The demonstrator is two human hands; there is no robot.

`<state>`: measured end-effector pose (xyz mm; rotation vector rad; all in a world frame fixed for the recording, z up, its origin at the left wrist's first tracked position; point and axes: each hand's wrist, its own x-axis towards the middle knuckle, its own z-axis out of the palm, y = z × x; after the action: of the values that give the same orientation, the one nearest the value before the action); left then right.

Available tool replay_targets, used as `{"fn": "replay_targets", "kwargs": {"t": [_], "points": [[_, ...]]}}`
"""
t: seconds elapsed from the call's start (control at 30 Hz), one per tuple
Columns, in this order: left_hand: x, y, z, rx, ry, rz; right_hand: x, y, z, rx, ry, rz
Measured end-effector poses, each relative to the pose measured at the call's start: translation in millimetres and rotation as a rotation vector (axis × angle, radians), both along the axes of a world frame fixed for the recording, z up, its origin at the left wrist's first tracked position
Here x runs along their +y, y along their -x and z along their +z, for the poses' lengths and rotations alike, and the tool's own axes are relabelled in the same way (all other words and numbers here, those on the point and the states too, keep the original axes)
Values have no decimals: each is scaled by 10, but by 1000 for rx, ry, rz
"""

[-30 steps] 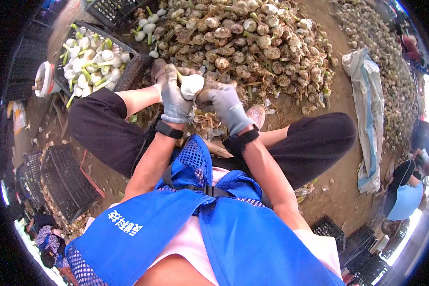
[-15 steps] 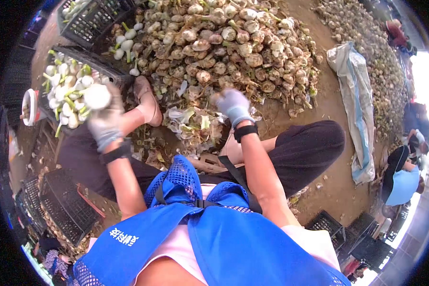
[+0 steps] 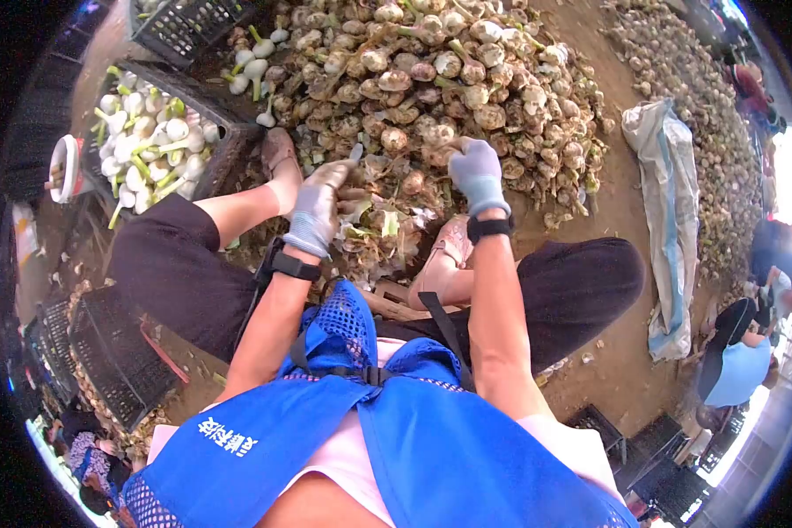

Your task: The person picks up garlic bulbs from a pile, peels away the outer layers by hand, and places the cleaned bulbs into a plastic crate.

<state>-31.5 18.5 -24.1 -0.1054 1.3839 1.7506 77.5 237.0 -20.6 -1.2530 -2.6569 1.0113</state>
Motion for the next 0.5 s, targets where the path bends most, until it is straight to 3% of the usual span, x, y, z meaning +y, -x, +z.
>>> {"fn": "replay_targets", "kwargs": {"t": [0.03,0.1,0.13,0.17,0.27,0.3,0.33,0.37,0.43,0.47,0.5], "points": [[27,-27,-20,176,7,-94,-98,-15,172,135,154,71],[77,-95,284,183,-42,-188,-323,-33,516,135,369,214],[102,-123,294,131,-206,-272,-426,-59,683,153,280,411],[113,-153,327,77,-371,-356,-509,-97,767,140,361,426],[33,-188,455,-13,-443,-333,-582,-241,854,219,439,390],[10,-196,488,-54,-489,-278,-619,-290,882,516,770,137],[33,-261,486,-290,-416,-87,-644,-313,904,809,1093,-129],[-8,-268,442,-279,-417,-90,-591,-338,768,992,1170,-307],[-74,-259,365,-613,-677,-76,-460,-415,551,1207,1411,-615],[-53,-277,431,-691,-513,4,-524,-447,631,1040,1235,-503],[-14,-314,446,-686,-515,-3,-641,-459,766,871,1056,-391]]}}
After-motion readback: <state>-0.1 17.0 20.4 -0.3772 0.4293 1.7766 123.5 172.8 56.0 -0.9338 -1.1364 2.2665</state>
